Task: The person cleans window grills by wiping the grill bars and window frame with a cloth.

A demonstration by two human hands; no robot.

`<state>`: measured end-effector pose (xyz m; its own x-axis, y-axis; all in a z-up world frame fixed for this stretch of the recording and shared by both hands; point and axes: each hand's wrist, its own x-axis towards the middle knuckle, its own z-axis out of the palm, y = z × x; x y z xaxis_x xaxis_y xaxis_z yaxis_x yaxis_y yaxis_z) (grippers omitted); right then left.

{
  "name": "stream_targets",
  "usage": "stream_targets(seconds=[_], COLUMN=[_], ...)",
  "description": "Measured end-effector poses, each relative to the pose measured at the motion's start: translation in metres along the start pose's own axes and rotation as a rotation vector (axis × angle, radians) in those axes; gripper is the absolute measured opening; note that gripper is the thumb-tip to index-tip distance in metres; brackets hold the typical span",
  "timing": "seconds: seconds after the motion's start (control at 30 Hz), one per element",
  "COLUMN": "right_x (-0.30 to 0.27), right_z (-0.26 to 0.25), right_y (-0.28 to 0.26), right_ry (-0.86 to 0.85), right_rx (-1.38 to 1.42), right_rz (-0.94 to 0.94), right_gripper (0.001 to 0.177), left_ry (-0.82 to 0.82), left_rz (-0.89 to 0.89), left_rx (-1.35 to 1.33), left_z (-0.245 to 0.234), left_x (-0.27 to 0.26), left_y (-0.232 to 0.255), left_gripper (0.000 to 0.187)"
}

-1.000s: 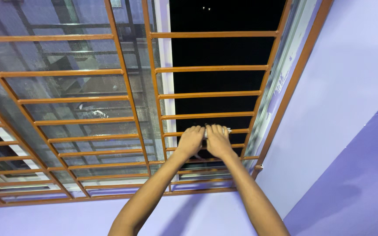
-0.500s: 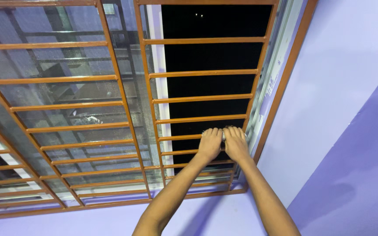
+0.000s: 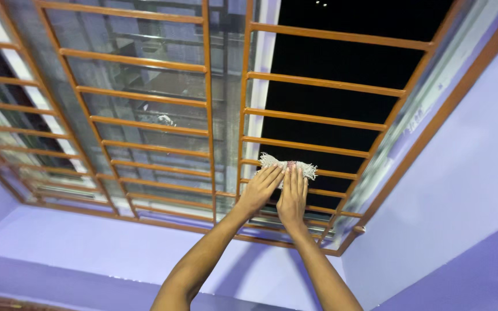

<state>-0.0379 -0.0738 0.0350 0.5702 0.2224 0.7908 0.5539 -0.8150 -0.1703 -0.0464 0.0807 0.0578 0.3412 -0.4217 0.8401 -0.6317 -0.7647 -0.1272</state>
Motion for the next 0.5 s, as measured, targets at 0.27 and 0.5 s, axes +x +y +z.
stream_targets(seconds=[0.27,0.5], right_x=[-0.079,-0.165], right_z=[0.068,0.100], right_y=[-0.047,-0.081], right_ry=[-0.286,-0.605], right_rx=[0.198,0.703], right_rz=[-0.050,0.173], right_gripper=[0.054,0.054], left_ry=[-0.082,0.339], left_rz=[-0.395,-1.393], left_rx=[0.022,-0.486], left_z=[-0.007,-0.021], left_x=[-0.136,-0.253], left_y=[0.018,0.101], left_gripper=[0.047,0.025])
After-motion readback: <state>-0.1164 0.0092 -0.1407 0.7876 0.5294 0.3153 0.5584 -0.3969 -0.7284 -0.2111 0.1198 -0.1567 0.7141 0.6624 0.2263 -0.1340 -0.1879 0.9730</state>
